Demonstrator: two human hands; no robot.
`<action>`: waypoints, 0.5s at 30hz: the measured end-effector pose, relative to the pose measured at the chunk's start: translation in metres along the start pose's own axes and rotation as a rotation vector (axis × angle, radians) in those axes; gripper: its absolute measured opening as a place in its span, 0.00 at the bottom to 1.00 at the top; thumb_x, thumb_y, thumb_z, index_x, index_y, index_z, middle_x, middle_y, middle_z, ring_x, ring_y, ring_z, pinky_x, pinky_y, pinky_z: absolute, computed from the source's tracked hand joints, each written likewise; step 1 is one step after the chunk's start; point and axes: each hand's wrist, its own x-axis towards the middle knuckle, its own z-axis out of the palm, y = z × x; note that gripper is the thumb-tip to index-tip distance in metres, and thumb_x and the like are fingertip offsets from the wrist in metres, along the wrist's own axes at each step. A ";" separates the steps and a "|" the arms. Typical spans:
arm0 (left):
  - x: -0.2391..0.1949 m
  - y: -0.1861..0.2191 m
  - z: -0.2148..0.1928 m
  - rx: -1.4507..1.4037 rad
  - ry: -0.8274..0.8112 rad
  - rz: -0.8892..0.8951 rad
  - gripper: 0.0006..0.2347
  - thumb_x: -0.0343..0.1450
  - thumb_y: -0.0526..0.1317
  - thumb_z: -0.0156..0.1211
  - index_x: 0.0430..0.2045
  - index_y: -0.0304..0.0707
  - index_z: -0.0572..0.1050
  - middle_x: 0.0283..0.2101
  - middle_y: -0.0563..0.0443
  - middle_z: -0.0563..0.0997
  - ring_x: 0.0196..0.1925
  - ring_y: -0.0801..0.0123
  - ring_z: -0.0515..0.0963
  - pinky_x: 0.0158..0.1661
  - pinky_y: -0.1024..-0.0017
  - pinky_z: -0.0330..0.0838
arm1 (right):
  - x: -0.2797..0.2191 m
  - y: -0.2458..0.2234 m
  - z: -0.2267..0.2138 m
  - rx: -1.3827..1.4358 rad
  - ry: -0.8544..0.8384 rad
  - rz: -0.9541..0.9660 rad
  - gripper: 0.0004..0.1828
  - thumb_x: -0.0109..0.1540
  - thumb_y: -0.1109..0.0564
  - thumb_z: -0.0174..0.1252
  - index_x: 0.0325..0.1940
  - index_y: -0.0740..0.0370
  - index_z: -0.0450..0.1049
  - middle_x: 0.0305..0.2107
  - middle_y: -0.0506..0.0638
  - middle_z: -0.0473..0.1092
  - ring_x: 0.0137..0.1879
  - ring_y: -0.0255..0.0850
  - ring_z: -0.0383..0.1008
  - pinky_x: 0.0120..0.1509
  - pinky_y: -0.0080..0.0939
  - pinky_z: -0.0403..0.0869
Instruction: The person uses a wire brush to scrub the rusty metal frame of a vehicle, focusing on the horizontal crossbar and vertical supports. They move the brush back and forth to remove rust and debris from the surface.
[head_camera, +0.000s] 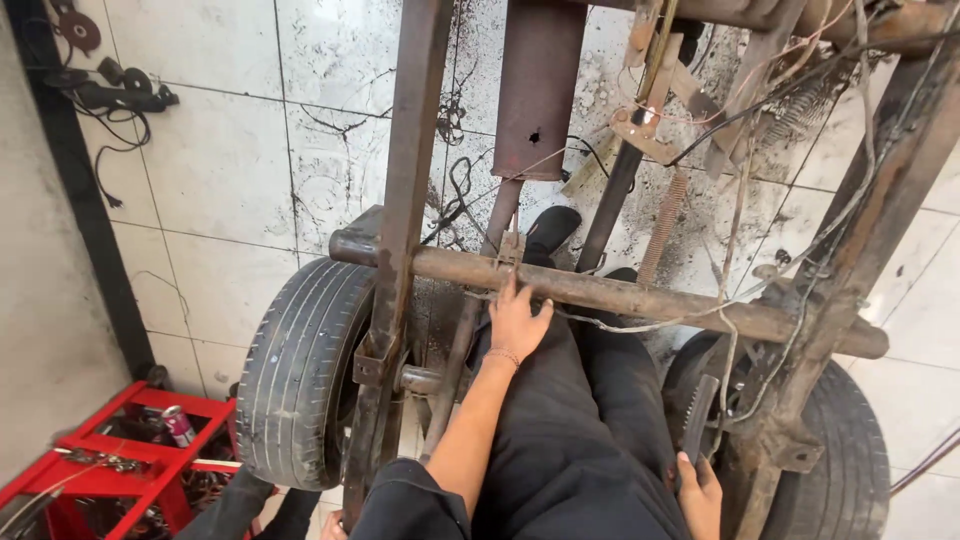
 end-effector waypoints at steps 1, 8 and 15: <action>0.001 -0.003 -0.009 -0.009 0.006 0.000 0.22 0.69 0.49 0.59 0.54 0.35 0.73 0.75 0.37 0.55 0.76 0.43 0.57 0.70 0.45 0.48 | 0.003 0.005 -0.006 -0.006 -0.003 -0.008 0.17 0.69 0.54 0.54 0.57 0.70 0.71 0.24 0.53 0.67 0.25 0.38 0.63 0.30 0.39 0.63; 0.053 -0.032 -0.104 -0.192 0.604 0.025 0.26 0.70 0.42 0.60 0.62 0.27 0.66 0.72 0.27 0.60 0.70 0.37 0.62 0.67 0.47 0.55 | 0.108 0.113 -0.058 -0.213 0.099 -0.078 0.22 0.67 0.50 0.60 0.56 0.72 0.75 0.26 0.58 0.74 0.29 0.42 0.71 0.36 0.44 0.68; 0.040 -0.071 -0.057 0.184 0.045 -0.009 0.24 0.78 0.51 0.52 0.64 0.35 0.64 0.72 0.42 0.60 0.78 0.49 0.54 0.71 0.32 0.39 | 0.117 0.112 -0.060 -0.276 0.128 -0.146 0.25 0.67 0.47 0.61 0.56 0.73 0.77 0.23 0.62 0.75 0.32 0.49 0.74 0.41 0.50 0.71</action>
